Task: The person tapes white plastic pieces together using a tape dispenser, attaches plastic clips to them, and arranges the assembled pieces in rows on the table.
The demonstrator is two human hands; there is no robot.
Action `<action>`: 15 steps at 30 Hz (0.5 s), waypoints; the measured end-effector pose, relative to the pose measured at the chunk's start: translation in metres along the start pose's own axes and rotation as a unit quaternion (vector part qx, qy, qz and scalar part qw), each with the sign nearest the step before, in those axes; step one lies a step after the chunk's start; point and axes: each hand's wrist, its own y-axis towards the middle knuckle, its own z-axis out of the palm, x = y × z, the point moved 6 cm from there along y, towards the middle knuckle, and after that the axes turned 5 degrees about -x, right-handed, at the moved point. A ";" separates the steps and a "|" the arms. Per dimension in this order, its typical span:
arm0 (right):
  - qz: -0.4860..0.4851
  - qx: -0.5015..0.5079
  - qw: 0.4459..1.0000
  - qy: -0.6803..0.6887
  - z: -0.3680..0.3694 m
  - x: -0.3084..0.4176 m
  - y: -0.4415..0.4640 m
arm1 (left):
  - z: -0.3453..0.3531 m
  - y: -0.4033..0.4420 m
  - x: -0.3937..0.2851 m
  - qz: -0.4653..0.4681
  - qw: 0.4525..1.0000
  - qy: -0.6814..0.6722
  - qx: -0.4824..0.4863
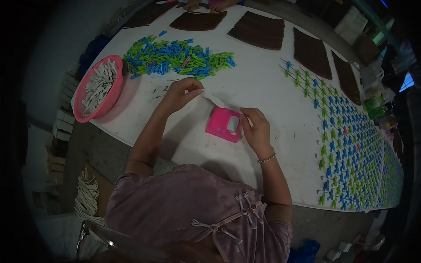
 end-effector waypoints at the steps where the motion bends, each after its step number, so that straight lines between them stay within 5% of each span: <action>1: 0.003 -0.001 1.000 -0.005 0.003 0.006 0.004 | 0.004 -0.001 -0.010 0.001 1.000 -0.005 0.004; 7: 0.153 0.064 0.980 0.113 0.020 -0.005 -0.006 | 0.037 -0.008 -0.046 0.095 0.995 -0.024 0.019; 15: 0.038 0.033 0.999 0.004 0.024 -0.023 -0.022 | 0.066 -0.016 -0.043 0.205 0.978 0.040 0.021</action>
